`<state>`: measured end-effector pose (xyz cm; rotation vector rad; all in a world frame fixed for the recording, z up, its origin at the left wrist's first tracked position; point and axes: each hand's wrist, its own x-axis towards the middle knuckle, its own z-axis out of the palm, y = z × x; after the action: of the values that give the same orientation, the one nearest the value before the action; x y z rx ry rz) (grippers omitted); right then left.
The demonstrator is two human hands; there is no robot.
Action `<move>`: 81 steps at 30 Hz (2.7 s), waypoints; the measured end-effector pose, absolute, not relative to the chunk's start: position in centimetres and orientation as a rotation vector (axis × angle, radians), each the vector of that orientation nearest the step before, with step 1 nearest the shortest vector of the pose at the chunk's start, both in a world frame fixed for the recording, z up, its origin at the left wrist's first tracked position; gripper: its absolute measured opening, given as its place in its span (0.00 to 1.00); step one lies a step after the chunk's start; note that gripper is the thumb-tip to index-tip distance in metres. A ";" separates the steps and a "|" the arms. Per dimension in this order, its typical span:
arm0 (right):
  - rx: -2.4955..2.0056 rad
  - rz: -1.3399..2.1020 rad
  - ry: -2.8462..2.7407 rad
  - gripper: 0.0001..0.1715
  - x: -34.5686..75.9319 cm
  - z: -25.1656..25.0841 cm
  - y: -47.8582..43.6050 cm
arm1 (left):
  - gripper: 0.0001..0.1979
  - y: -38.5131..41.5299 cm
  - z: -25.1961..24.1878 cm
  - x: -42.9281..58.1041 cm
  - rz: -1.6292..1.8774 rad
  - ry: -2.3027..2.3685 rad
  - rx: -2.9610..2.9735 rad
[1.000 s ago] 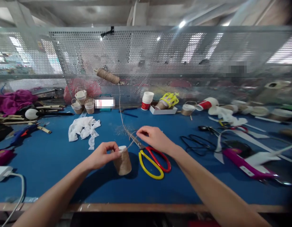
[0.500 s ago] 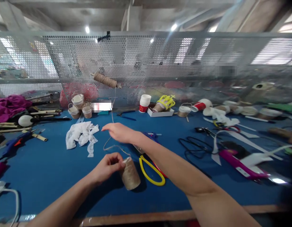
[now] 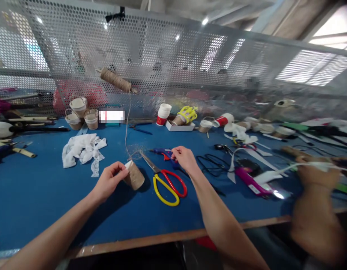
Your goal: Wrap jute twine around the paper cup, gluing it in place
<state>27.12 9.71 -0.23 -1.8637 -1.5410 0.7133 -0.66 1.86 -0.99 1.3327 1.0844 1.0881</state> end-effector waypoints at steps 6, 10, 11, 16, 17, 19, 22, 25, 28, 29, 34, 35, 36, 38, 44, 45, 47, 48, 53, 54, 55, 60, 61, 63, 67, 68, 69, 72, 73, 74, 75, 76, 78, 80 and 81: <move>-1.748 0.842 -1.435 0.16 27.1 -1.0 9.3 | 0.15 1.9 -0.9 -0.8 1.073 1.094 1.279; -1.652 0.900 -1.396 0.09 27.1 -0.7 8.8 | 0.14 2.0 -0.9 -0.9 1.068 1.106 1.252; -1.631 0.910 -1.381 0.08 27.1 -0.6 8.7 | 0.14 2.0 -0.9 -0.9 1.059 1.112 1.247; -1.559 0.930 -1.300 0.08 27.6 -0.3 8.7 | 0.15 2.0 -0.6 -1.0 1.044 1.132 1.221; -1.548 0.924 -1.288 0.09 27.6 -0.3 8.7 | 0.15 1.9 -0.6 -1.0 1.045 1.128 1.215; -1.530 0.904 -1.274 0.12 27.7 -0.2 8.8 | 0.15 1.9 -0.4 -1.0 1.044 1.116 1.205; -1.526 0.868 -1.275 0.14 27.8 -0.2 8.7 | 0.14 1.9 -0.4 -1.1 1.036 1.114 1.201; -1.559 0.803 -1.285 0.15 28.0 -0.3 8.8 | 0.15 2.0 -0.7 -1.2 1.019 1.125 1.202; -1.605 0.695 -1.303 0.17 28.4 -0.7 8.9 | 0.14 2.2 -1.0 -1.3 1.009 1.129 1.203; -1.620 0.661 -1.318 0.17 28.5 -0.9 9.0 | 0.14 2.2 -1.1 -1.3 1.012 1.130 1.202; -1.714 0.536 -1.420 0.16 29.2 -1.6 9.4 | 0.13 2.3 -1.0 -1.4 1.037 1.119 1.176; -1.740 0.515 -1.435 0.15 29.3 -1.7 9.4 | 0.13 2.3 -1.0 -1.5 1.044 1.114 1.172; -1.766 0.495 -1.447 0.12 29.4 -1.6 9.4 | 0.13 2.3 -1.0 -1.5 1.050 1.112 1.171; -1.813 0.458 -1.464 0.08 29.4 -1.5 9.4 | 0.12 2.3 -0.9 -1.5 1.061 1.115 1.175; -1.921 0.514 -1.513 0.09 28.0 -1.5 9.1 | 0.12 2.3 -1.1 -1.6 1.059 1.100 1.202; -1.923 0.530 -1.518 0.10 27.8 -1.5 9.1 | 0.12 2.4 -1.2 -1.6 1.067 1.104 1.203; -1.920 0.557 -1.511 0.12 27.4 -1.6 9.2 | 0.13 2.4 -1.2 -1.6 1.095 1.115 1.197; -1.916 0.572 -1.496 0.12 27.3 -1.6 9.2 | 0.13 2.5 -1.2 -1.6 1.110 1.118 1.193; -1.783 0.720 -1.393 0.11 26.9 0.2 8.4 | 0.12 2.5 -1.1 -1.5 1.141 1.122 1.196; -1.725 0.781 -1.392 0.12 26.6 0.9 8.0 | 0.11 2.6 -1.2 -1.4 1.134 1.115 1.208; -1.661 0.857 -1.405 0.14 26.3 1.6 7.6 | 0.11 2.6 -1.2 -1.4 1.124 1.110 1.225; -1.419 1.206 -1.518 0.14 23.8 4.5 5.4 | 0.12 2.6 -1.4 -1.3 1.075 1.151 1.304; -1.365 1.263 -1.538 0.14 23.3 4.7 5.0 | 0.12 2.6 -1.4 -1.3 1.073 1.158 1.302; -1.289 1.325 -1.578 0.13 22.2 4.7 4.4 | 0.13 2.6 -1.2 -1.2 1.066 1.157 1.278; -1.374 1.198 -1.732 0.13 21.1 3.7 3.3 | 0.14 2.7 -0.8 -1.2 1.052 1.134 1.205; -1.404 1.150 -1.780 0.13 21.0 3.4 3.1 | 0.14 2.8 -0.7 -1.2 1.047 1.127 1.195; -1.429 1.107 -1.822 0.12 21.1 3.2 2.9 | 0.13 2.8 -0.6 -1.2 1.042 1.121 1.192; -1.476 1.024 -1.923 0.15 21.2 2.7 2.3 | 0.13 2.8 -0.5 -1.3 1.033 1.118 1.205; -1.483 1.005 -1.955 0.15 21.3 2.6 2.2 | 0.12 2.8 -0.5 -1.3 1.032 1.119 1.209; -1.486 0.978 -1.985 0.16 21.2 2.5 2.1 | 0.12 2.8 -0.5 -1.3 1.034 1.120 1.209; -1.485 0.942 -2.010 0.16 21.2 2.5 2.0 | 0.11 2.8 -0.5 -1.2 1.036 1.119 1.205; -1.487 0.901 -2.031 0.16 21.1 2.5 1.9 | 0.11 2.8 -0.5 -1.3 1.037 1.115 1.199; -1.489 0.822 -2.052 0.17 20.9 2.4 1.7 | 0.10 2.7 -0.5 -1.3 1.036 1.103 1.188; -1.479 0.771 -2.066 0.17 20.7 2.3 1.6 | 0.10 2.7 -0.7 -1.3 1.033 1.090 1.190; -1.473 0.756 -2.074 0.17 20.6 2.3 1.6 | 0.09 2.7 -0.7 -1.4 1.032 1.085 1.195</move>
<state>20.62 1.55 2.30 -1.4734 -2.0744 0.7555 -1.38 2.68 -0.74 1.1946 1.0851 1.0322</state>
